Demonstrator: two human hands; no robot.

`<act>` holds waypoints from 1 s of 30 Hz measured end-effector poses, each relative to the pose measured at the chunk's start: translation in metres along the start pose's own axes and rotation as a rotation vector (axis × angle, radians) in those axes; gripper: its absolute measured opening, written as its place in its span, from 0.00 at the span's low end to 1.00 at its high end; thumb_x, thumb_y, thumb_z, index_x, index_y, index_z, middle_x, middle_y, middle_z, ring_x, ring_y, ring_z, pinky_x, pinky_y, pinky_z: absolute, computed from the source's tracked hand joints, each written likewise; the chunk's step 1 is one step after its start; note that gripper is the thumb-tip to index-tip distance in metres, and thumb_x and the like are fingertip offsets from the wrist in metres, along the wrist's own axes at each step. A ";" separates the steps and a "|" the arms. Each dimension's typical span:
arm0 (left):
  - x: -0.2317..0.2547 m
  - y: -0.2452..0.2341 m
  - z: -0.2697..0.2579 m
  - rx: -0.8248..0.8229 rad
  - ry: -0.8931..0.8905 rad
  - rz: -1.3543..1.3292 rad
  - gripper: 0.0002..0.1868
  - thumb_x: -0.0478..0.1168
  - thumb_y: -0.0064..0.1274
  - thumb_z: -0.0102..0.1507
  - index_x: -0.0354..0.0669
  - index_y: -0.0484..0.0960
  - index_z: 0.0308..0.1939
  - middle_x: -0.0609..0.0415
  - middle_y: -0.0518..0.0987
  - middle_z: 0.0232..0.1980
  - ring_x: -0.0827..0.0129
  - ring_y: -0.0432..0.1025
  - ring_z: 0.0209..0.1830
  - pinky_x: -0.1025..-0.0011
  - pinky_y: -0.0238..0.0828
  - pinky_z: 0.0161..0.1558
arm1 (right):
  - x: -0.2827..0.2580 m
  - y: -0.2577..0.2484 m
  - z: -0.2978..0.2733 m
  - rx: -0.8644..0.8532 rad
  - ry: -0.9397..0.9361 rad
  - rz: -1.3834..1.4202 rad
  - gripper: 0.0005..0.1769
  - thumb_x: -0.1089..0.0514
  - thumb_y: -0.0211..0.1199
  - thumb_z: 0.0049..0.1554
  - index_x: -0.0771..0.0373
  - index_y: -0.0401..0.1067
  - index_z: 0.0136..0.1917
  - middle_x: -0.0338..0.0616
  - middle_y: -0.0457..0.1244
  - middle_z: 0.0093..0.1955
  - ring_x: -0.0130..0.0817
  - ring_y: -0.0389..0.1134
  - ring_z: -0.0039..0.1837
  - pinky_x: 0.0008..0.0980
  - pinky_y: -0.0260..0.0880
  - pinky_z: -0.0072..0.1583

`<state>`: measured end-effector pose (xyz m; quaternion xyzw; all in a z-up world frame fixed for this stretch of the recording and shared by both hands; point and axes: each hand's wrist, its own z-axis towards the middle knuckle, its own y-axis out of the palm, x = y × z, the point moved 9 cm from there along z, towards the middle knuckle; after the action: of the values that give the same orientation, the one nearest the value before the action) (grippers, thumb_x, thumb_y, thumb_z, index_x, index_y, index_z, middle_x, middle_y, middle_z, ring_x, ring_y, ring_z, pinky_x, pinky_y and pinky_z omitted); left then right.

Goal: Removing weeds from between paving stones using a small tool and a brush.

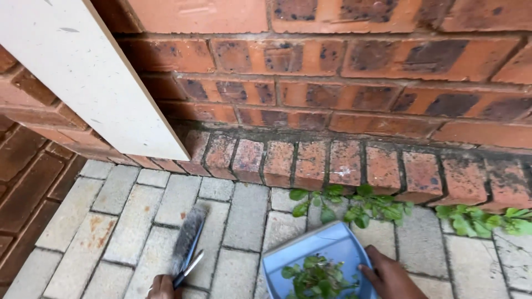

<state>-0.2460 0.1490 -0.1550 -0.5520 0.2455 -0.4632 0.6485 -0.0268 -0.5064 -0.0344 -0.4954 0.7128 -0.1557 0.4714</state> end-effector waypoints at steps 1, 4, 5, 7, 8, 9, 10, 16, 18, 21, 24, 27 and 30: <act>0.022 -0.017 -0.002 0.004 -0.011 0.007 0.12 0.42 0.60 0.51 0.49 0.78 0.36 0.47 0.77 0.40 0.43 0.76 0.32 0.51 0.75 0.39 | -0.011 -0.005 -0.003 -0.007 -0.011 -0.004 0.16 0.45 0.60 0.59 0.45 0.68 0.60 0.36 0.75 0.45 0.30 0.79 0.45 0.36 0.74 0.51; 0.089 -0.079 0.003 -0.094 -0.016 0.135 0.20 0.43 0.55 0.51 0.50 0.74 0.47 0.50 0.75 0.41 0.51 0.76 0.25 0.56 0.78 0.30 | -0.032 0.003 -0.001 -0.126 0.033 0.053 0.15 0.44 0.57 0.63 0.51 0.68 0.59 0.42 0.72 0.44 0.34 0.76 0.46 0.39 0.69 0.53; 0.116 -0.112 0.006 -0.128 -0.062 0.052 0.18 0.43 0.54 0.53 0.48 0.74 0.47 0.48 0.77 0.39 0.48 0.77 0.27 0.52 0.77 0.32 | -0.033 0.010 0.003 -0.132 0.002 0.088 0.13 0.45 0.59 0.62 0.51 0.69 0.56 0.39 0.71 0.40 0.31 0.73 0.43 0.35 0.69 0.50; 0.161 -0.176 0.009 -0.151 -0.124 -0.020 0.16 0.43 0.53 0.56 0.46 0.74 0.46 0.46 0.78 0.38 0.44 0.78 0.29 0.48 0.76 0.34 | -0.046 0.017 0.004 -0.152 -0.048 0.121 0.11 0.47 0.61 0.61 0.51 0.71 0.53 0.37 0.69 0.36 0.28 0.70 0.39 0.31 0.69 0.46; 0.173 -0.199 0.007 -0.218 -0.235 -0.094 0.11 0.43 0.52 0.59 0.44 0.74 0.43 0.45 0.80 0.34 0.46 0.79 0.30 0.51 0.75 0.38 | -0.057 0.018 0.000 -0.203 -0.060 0.237 0.12 0.51 0.60 0.62 0.56 0.71 0.56 0.40 0.70 0.38 0.28 0.71 0.37 0.30 0.71 0.42; 0.191 -0.216 0.007 -0.287 -0.338 -0.179 0.09 0.43 0.51 0.61 0.42 0.74 0.39 0.44 0.82 0.30 0.49 0.80 0.30 0.55 0.75 0.41 | -0.065 0.015 -0.003 -0.246 -0.063 0.353 0.13 0.55 0.59 0.63 0.61 0.70 0.59 0.42 0.71 0.39 0.28 0.72 0.34 0.29 0.74 0.38; 0.197 -0.227 0.005 -0.280 -0.346 -0.176 0.09 0.43 0.51 0.61 0.42 0.74 0.39 0.44 0.82 0.30 0.49 0.80 0.30 0.55 0.75 0.41 | -0.057 0.022 0.005 -0.252 -0.072 0.350 0.13 0.55 0.59 0.63 0.61 0.70 0.59 0.42 0.71 0.39 0.28 0.72 0.34 0.29 0.74 0.38; 0.214 -0.276 -0.023 -0.428 -0.676 -0.416 0.26 0.43 0.79 0.50 0.41 0.71 0.28 0.51 0.74 0.21 0.68 0.68 0.16 0.71 0.70 0.23 | -0.035 0.056 0.020 -0.386 -0.041 0.406 0.23 0.41 0.57 0.61 0.60 0.69 0.59 0.46 0.71 0.56 0.37 0.75 0.60 0.38 0.78 0.63; 0.220 -0.280 -0.028 -0.447 -0.507 -0.430 0.22 0.42 0.74 0.51 0.44 0.70 0.29 0.55 0.71 0.24 0.68 0.66 0.22 0.70 0.69 0.30 | -0.034 0.052 0.025 -0.255 -0.157 0.432 0.18 0.45 0.61 0.61 0.63 0.69 0.50 0.41 0.65 0.43 0.29 0.67 0.44 0.30 0.69 0.49; 0.265 -0.316 -0.025 -0.620 -0.530 -0.392 0.15 0.41 0.65 0.60 0.43 0.72 0.34 0.55 0.72 0.26 0.68 0.68 0.21 0.72 0.70 0.29 | -0.028 0.054 0.032 -0.195 -0.162 0.245 0.21 0.40 0.59 0.63 0.59 0.67 0.43 0.36 0.56 0.36 0.27 0.58 0.37 0.31 0.62 0.44; 0.274 -0.341 -0.024 -0.688 -0.552 -0.255 0.14 0.47 0.60 0.65 0.48 0.71 0.33 0.58 0.69 0.27 0.71 0.66 0.23 0.74 0.71 0.32 | -0.043 0.044 0.015 -0.259 -0.117 0.005 0.25 0.34 0.48 0.65 0.57 0.66 0.49 0.37 0.59 0.42 0.29 0.63 0.43 0.35 0.66 0.50; 0.225 -0.309 -0.030 -0.447 -0.549 -0.489 0.20 0.45 0.66 0.61 0.43 0.68 0.28 0.54 0.67 0.22 0.67 0.63 0.19 0.67 0.65 0.27 | -0.027 0.060 0.024 -0.177 -0.237 0.063 0.26 0.39 0.53 0.64 0.59 0.68 0.35 0.38 0.57 0.43 0.30 0.61 0.44 0.34 0.65 0.51; 0.180 -0.255 -0.044 -0.240 -0.573 -0.509 0.24 0.46 0.72 0.53 0.39 0.70 0.23 0.54 0.66 0.18 0.66 0.62 0.16 0.68 0.63 0.23 | -0.025 0.060 0.025 -0.177 -0.225 0.077 0.26 0.38 0.52 0.65 0.59 0.66 0.35 0.37 0.56 0.44 0.30 0.61 0.45 0.36 0.65 0.54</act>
<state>-0.2856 -0.0201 0.1089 -0.7739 -0.0376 -0.4044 0.4859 -0.0378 -0.4511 -0.0750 -0.5217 0.6847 -0.0177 0.5086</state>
